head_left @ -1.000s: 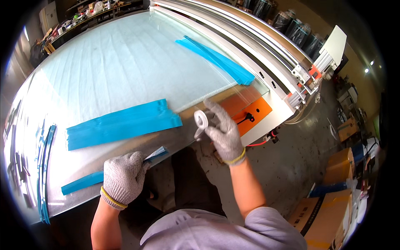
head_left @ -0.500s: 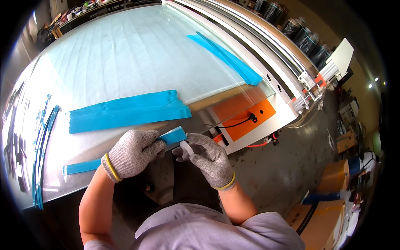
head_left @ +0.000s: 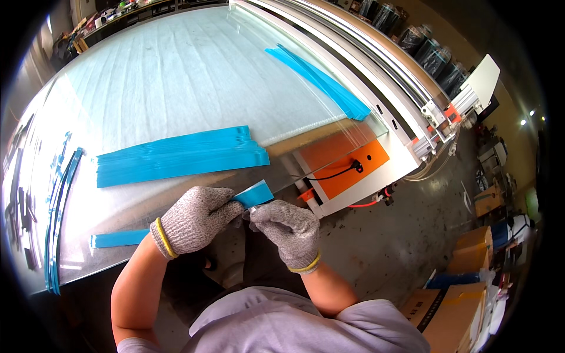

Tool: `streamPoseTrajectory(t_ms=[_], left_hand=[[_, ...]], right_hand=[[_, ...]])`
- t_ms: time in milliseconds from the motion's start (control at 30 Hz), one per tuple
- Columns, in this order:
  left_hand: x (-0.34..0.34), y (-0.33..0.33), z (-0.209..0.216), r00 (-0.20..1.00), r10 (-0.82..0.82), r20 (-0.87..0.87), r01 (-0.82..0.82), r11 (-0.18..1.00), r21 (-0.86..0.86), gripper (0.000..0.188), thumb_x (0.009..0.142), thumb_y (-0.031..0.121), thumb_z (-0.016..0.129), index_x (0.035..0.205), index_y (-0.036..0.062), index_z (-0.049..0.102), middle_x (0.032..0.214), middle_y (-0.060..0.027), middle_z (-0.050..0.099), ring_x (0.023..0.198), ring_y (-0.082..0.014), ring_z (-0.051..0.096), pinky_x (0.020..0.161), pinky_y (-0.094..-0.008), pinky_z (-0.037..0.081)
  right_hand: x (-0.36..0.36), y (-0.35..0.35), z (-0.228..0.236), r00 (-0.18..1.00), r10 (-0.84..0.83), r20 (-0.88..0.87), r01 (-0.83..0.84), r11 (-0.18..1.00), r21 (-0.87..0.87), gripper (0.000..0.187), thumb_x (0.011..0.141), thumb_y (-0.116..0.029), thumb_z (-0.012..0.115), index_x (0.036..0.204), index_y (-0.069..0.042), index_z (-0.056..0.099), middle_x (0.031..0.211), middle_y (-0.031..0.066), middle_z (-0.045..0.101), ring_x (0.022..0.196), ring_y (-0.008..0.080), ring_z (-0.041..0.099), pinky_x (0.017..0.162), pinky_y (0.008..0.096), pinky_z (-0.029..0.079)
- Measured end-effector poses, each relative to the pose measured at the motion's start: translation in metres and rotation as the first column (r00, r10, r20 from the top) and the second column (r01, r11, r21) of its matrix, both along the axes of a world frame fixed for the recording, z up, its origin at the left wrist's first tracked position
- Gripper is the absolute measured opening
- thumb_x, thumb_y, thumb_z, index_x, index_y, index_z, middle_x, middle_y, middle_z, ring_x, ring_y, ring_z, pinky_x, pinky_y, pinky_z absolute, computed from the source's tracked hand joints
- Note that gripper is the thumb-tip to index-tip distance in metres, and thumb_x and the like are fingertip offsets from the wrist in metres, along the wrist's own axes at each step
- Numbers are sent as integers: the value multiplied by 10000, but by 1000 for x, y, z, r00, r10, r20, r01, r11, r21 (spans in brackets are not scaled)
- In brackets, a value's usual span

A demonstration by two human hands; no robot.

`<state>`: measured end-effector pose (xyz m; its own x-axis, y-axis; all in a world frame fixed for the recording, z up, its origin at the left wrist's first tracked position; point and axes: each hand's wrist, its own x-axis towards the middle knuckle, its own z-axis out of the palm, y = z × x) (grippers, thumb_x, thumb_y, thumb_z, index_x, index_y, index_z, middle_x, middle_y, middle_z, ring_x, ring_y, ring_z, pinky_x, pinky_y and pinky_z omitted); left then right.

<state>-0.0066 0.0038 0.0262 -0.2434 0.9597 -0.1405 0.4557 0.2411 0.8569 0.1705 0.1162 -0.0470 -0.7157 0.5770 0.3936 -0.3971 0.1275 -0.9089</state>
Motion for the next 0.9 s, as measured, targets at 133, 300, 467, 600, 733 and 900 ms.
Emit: streamPoseTrajectory(t_ms=[133, 300, 467, 600, 733, 900], left_hand=[[3, -1, 5, 999, 6, 47, -5, 999, -32, 235, 1012, 195, 609, 953, -17, 691, 789, -166, 684, 685, -238, 621, 700, -381, 524], [4, -3, 5, 998, 16, 65, -14, 999, -32, 241, 1013, 205, 612, 961, -14, 696, 796, -162, 689, 689, -239, 621, 701, -386, 522], [5, -4, 5, 998, -21, 52, 22, 1000, -17, 246, 1013, 212, 614, 939, -11, 689, 781, -173, 675, 675, -260, 612, 691, -394, 516], [6, -4, 7, 999, -23, 29, 24, 999, -27, 257, 1009, 220, 615, 917, -11, 679, 768, -193, 661, 673, -305, 620, 680, -412, 513], [11, -5, 4, 999, -33, -19, 33, 999, 3, 251, 1001, 221, 617, 908, -5, 674, 764, -203, 661, 693, -358, 648, 673, -437, 515], [13, -7, 4, 992, -80, -100, 83, 996, 27, 233, 996, 217, 616, 917, 5, 672, 761, -203, 664, 718, -384, 665, 674, -451, 522]], right_hand=[[-5, 0, 8, 991, -131, 40, 121, 973, 194, 287, 858, 109, 712, 1125, 7, 741, 1002, 113, 752, 879, 167, 714, 800, 281, 570], [-4, 2, 5, 992, -124, 4, 118, 954, 277, 424, 859, 133, 697, 1262, 1, 694, 1055, 112, 738, 854, 139, 695, 782, 285, 573], [-5, -6, 12, 973, -190, 129, 174, 977, 125, 625, 887, 28, 729, 1469, -38, 511, 1183, 128, 719, 892, 150, 712, 774, 286, 566], [-7, -3, 12, 972, -209, 103, 188, 964, 188, 726, 887, -10, 744, 1536, -41, 419, 1277, 126, 684, 860, 132, 690, 734, 267, 557], [-8, -3, 12, 964, -235, 121, 201, 949, 243, 707, 887, -6, 741, 1525, -36, 437, 1284, 113, 683, 818, 110, 652, 698, 247, 536], [-5, -5, 12, 966, -211, 146, 175, 958, 227, 619, 952, -111, 711, 1510, -31, 455, 1275, 127, 683, 830, 105, 628, 718, 241, 520]])
